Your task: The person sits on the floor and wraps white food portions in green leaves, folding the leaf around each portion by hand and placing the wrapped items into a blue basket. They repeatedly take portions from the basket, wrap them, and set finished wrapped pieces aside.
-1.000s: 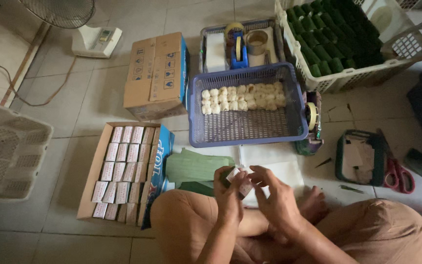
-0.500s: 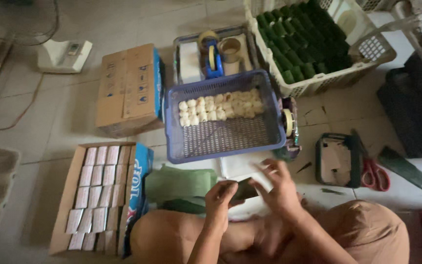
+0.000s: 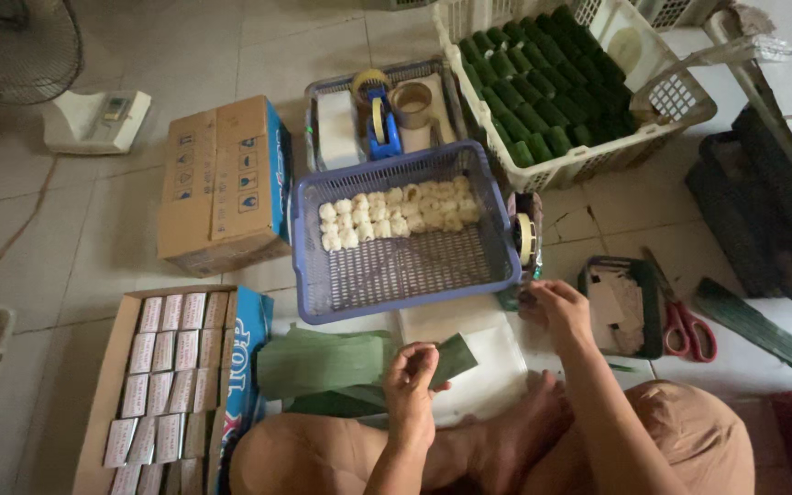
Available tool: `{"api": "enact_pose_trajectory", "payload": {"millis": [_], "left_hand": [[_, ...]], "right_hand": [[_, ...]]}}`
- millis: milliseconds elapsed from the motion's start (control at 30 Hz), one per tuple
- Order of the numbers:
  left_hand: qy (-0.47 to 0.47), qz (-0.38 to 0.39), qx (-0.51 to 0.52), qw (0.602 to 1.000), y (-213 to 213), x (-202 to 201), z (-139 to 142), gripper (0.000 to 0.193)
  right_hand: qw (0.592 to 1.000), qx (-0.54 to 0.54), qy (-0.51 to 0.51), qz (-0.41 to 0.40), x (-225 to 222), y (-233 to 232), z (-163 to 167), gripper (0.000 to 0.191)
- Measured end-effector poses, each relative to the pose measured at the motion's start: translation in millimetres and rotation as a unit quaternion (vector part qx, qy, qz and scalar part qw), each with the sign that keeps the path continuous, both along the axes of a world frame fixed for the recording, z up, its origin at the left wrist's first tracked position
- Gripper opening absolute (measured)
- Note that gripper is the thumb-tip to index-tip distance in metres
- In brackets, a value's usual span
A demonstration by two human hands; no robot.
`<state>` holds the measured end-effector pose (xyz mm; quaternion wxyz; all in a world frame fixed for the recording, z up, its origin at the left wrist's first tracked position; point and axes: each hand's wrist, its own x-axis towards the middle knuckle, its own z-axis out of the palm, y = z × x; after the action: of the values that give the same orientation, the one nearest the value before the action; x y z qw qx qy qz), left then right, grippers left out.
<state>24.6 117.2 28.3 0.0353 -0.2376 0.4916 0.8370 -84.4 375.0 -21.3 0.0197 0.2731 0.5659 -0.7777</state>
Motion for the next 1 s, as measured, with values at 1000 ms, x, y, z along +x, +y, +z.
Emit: {"api": "enact_pose_trajectory", "payload": {"millis": [1000], "left_hand": [[0.297,0.009,-0.323,0.898,-41,33,74,0.016]], "right_hand": [[0.826,0.462,0.258,0.195,113,-142,134,0.039]]}}
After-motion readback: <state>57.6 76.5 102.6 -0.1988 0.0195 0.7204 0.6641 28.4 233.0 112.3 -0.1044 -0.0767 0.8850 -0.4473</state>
